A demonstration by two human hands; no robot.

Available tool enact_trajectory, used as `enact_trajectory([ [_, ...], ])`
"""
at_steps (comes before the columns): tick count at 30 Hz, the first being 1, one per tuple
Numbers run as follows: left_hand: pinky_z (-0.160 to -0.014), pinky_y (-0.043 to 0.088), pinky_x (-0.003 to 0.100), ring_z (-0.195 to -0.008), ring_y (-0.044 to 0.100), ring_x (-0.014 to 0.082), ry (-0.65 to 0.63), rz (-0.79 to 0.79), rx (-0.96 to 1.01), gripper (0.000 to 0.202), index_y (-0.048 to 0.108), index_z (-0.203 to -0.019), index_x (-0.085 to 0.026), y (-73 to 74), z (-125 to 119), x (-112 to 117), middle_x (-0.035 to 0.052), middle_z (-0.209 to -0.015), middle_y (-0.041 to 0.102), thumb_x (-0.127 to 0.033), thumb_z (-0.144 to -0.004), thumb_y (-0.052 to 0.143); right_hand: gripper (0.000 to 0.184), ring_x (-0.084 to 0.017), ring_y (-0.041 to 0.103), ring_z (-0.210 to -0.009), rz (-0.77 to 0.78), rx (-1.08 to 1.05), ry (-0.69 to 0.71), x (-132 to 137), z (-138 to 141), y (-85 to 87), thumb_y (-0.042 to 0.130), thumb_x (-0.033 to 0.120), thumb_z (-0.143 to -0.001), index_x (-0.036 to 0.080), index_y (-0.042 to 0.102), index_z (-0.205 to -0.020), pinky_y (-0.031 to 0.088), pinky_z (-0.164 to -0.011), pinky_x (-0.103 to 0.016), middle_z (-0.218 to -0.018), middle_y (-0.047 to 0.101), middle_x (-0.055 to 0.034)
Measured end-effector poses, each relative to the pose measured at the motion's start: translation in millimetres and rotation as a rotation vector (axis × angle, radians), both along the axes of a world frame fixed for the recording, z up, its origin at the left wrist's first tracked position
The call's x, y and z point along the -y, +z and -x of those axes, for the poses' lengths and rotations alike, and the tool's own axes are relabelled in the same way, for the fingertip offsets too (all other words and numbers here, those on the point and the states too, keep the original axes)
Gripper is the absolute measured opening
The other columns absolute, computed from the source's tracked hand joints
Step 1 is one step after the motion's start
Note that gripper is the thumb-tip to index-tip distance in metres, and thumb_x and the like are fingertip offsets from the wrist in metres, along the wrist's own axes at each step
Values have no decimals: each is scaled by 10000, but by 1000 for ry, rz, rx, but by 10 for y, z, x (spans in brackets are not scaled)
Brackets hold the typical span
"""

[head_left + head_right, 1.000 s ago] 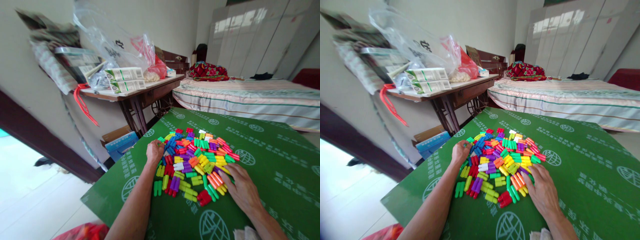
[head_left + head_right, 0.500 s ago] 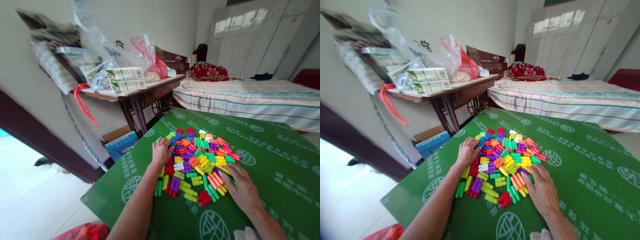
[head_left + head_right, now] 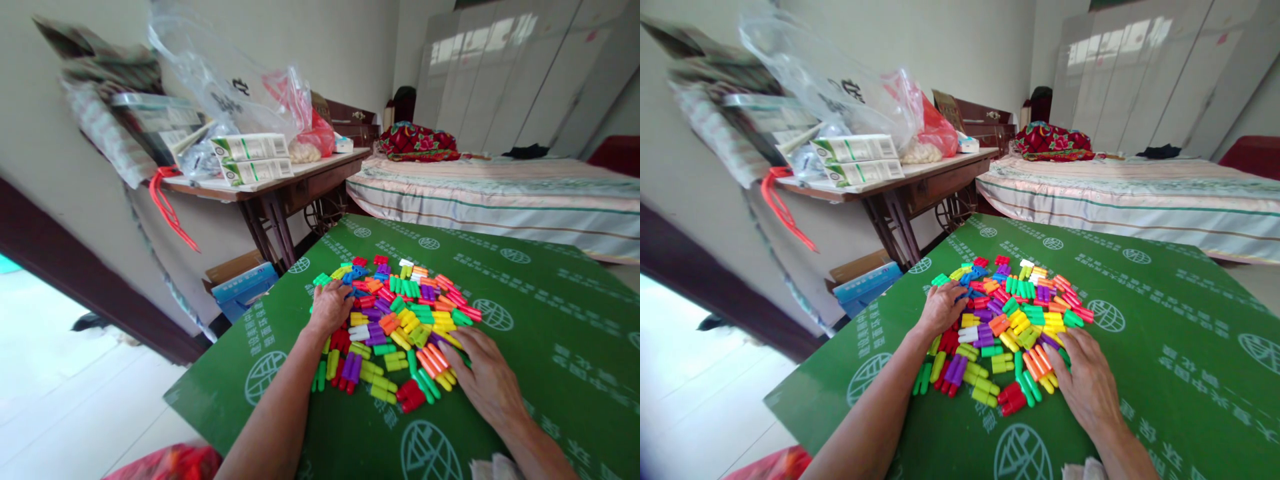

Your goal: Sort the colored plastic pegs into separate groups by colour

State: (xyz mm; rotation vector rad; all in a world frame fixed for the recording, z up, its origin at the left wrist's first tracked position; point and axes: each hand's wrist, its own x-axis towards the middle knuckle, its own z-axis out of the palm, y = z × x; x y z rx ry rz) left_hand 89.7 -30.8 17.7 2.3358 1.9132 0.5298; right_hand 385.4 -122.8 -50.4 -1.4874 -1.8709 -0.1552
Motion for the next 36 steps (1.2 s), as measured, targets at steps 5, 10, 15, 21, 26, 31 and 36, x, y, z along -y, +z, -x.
enact_trajectory([
  [5, -1034, 366, 458, -1116, 568, 235, -67, -36, 65, 176, 682, -940, -232, -37, 5, -30, 70, -1134, 668, -244, -833, 542, 424, -262, 567, -1053, 15, 2, 1, 2, 4, 4, 445, 513, -913, 156, 649, -1020, 482, -953, -442, -1050, 650, -127],
  [10, -948, 426, 339, -998, 603, 197, -160, -67, 108, 131, 656, -827, -201, -56, 19, -57, 52, -964, 688, -178, -808, 528, 421, -260, 570, -1049, 6, 2, -4, 2, 7, 9, 439, 514, -914, 164, 650, -1015, 486, -946, -438, -1053, 647, -124],
  [15, -923, 440, 327, -963, 607, 193, -166, -83, 127, 134, 648, -805, -197, -54, 14, -53, 53, -946, 689, -144, -785, 526, 406, -258, 565, -1055, -4, 2, 2, 3, 2, 6, 448, 511, -915, 171, 645, -1017, 488, -942, -442, -1052, 648, -119],
  [21, -935, 443, 334, -965, 609, 194, -155, -82, 135, 155, 657, -816, -201, -47, 3, -44, 57, -948, 691, -142, -780, 519, 420, -260, 567, -1046, -4, 6, 8, -6, -7, -2, 448, 516, -914, 164, 648, -1022, 492, -938, -441, -1036, 652, -121],
  [26, -912, 450, 324, -945, 611, 189, -172, -98, 144, 148, 653, -805, -204, -67, 11, -49, 50, -936, 688, -135, -777, 525, 416, -260, 575, -1048, -7, 2, -1, -4, -5, 1, 445, 522, -911, 177, 651, -1016, 497, -935, -445, -1047, 656, -118],
  [31, -907, 450, 327, -937, 612, 191, -186, -111, 140, 141, 650, -798, -202, -80, 19, -53, 49, -921, 686, -134, -780, 527, 435, -261, 576, -1045, -7, 11, -2, -3, -5, 4, 440, 520, -913, 155, 651, -1017, 499, -935, -444, -1041, 655, -127],
  [36, -934, 447, 335, -960, 615, 192, -196, -117, 147, 146, 654, -803, -206, -102, 28, -71, 52, -938, 689, -128, -779, 533, 418, -261, 571, -1051, 0, 1, 1, -4, -6, 2, 450, 518, -911, 166, 648, -1020, 491, -945, -453, -1049, 650, -124],
])
